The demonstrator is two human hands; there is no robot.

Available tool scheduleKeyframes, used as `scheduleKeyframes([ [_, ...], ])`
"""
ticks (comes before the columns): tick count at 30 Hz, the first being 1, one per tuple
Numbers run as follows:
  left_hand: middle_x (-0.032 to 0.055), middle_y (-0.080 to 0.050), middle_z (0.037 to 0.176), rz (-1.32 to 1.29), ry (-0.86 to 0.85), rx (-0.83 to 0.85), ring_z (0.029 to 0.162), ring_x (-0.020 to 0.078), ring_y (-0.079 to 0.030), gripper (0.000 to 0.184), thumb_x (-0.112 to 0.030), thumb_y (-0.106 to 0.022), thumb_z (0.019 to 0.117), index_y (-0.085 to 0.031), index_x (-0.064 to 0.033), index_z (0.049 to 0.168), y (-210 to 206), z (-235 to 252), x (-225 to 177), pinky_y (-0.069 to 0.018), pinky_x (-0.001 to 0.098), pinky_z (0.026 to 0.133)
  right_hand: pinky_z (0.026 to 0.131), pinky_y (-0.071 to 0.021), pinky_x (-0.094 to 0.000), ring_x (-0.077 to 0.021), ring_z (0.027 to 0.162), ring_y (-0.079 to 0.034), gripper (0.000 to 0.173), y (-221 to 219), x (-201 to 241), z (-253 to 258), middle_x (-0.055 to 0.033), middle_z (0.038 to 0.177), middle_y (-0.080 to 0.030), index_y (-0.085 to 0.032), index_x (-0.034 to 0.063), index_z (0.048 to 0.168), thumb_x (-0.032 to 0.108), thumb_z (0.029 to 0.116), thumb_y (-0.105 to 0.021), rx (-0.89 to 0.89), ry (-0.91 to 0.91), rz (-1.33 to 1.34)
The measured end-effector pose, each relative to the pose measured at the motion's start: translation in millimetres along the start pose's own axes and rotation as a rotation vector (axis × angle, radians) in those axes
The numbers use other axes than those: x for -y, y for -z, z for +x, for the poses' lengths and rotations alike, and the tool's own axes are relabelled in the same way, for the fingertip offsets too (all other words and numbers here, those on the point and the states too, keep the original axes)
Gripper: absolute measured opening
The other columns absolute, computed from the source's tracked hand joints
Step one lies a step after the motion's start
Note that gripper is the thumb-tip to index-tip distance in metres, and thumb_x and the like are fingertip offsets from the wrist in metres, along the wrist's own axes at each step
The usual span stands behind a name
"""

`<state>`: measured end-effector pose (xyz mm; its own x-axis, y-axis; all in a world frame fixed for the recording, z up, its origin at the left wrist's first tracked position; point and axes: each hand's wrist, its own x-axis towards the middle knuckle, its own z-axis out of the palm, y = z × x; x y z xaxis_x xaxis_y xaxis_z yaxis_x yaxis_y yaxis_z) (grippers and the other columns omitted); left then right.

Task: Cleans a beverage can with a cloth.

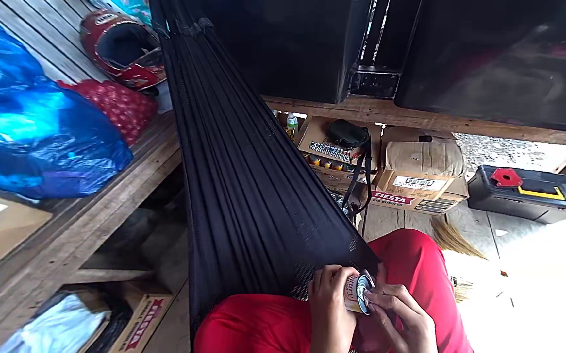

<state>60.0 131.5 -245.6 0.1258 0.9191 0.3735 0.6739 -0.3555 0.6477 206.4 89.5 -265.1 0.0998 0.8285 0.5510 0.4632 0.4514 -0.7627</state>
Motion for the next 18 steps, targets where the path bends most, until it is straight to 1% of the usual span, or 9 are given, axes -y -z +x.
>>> scheduleKeyframes([
  [1,0.0031,-0.072,0.106,0.012,-0.001,-0.004,0.101,0.0258,-0.069,0.042,-0.011,-0.083,0.0645,-0.077,-0.02,0.105,-0.9,0.0,-0.8,-0.0536,0.0485,0.079,0.094,-0.0506,-0.0148,-0.0018,0.104,-0.065,0.01,3.8,-1.4,3.5,-0.0004,0.101,-0.071,-0.076,0.0121,0.098,0.017,0.0942,-0.068,0.014,-0.027,0.011],
  [3,0.0026,-0.072,0.105,0.044,-0.007,-0.03,0.1,0.0243,-0.069,0.038,-0.013,-0.082,0.0668,-0.078,-0.0205,0.104,-1.0,-1.3,1.2,-0.0534,0.0461,0.079,0.085,-0.0556,-0.0127,0.0009,0.096,-0.067,0.009,5.0,-6.6,12.3,0.0003,0.097,-0.072,-0.077,0.0105,0.093,0.016,0.0894,-0.071,0.008,-0.058,0.017],
  [5,0.0019,-0.072,0.104,0.084,-0.029,-0.061,0.099,0.0235,-0.069,0.036,-0.014,-0.08,0.068,-0.078,-0.0211,0.103,3.9,-4.3,5.7,-0.0526,0.044,0.077,0.079,-0.0573,-0.0123,0.0022,0.088,-0.068,0.009,-2.8,-7.1,19.8,0.0022,0.092,-0.072,-0.076,0.0106,0.089,0.019,0.086,-0.074,-0.032,-0.061,0.009],
  [9,0.0043,-0.071,0.104,0.13,-0.068,-0.068,0.098,0.0257,-0.069,0.037,-0.015,-0.079,0.0686,-0.077,-0.0185,0.106,29.9,-17.6,22.7,-0.0537,0.0439,0.077,0.082,-0.0536,-0.0093,0.0029,0.091,-0.067,0.01,-36.8,19.6,24.7,0.0003,0.092,-0.073,-0.076,0.0101,0.088,0.019,0.0878,-0.071,-0.083,0.001,-0.033],
  [13,0.0048,-0.071,0.104,0.156,-0.047,-0.042,0.097,0.0265,-0.069,0.036,-0.014,-0.078,0.0693,-0.077,-0.0179,0.105,73.1,-39.3,53.1,-0.0533,0.045,0.075,0.089,-0.0522,-0.0113,-0.0014,0.097,-0.067,0.009,-82.7,53.4,10.9,-0.0002,0.093,-0.072,-0.076,0.0111,0.09,0.017,0.0909,-0.07,-0.013,0.062,0.027],
  [15,0.0059,-0.071,0.105,0.146,-0.024,-0.013,0.097,0.0274,-0.069,0.037,-0.013,-0.079,0.067,-0.077,-0.0169,0.104,95.3,-50.7,68.3,-0.054,0.0459,0.075,0.091,-0.0518,-0.0127,-0.0027,0.097,-0.066,0.009,-105.5,69.4,0.9,0.0007,0.092,-0.071,-0.075,0.0119,0.091,0.018,0.0933,-0.069,0.018,0.08,0.072],
  [18,0.0051,-0.071,0.105,0.156,0.004,0.007,0.098,0.0267,-0.069,0.038,-0.013,-0.079,0.0667,-0.077,-0.0177,0.104,126.6,-62.8,89.0,-0.054,0.0462,0.076,0.092,-0.051,-0.0137,-0.0028,0.097,-0.067,0.011,-131.7,95.2,-10.5,0.0023,0.092,-0.073,-0.075,0.0126,0.09,0.019,0.0945,-0.068,0.055,0.081,0.102],
])
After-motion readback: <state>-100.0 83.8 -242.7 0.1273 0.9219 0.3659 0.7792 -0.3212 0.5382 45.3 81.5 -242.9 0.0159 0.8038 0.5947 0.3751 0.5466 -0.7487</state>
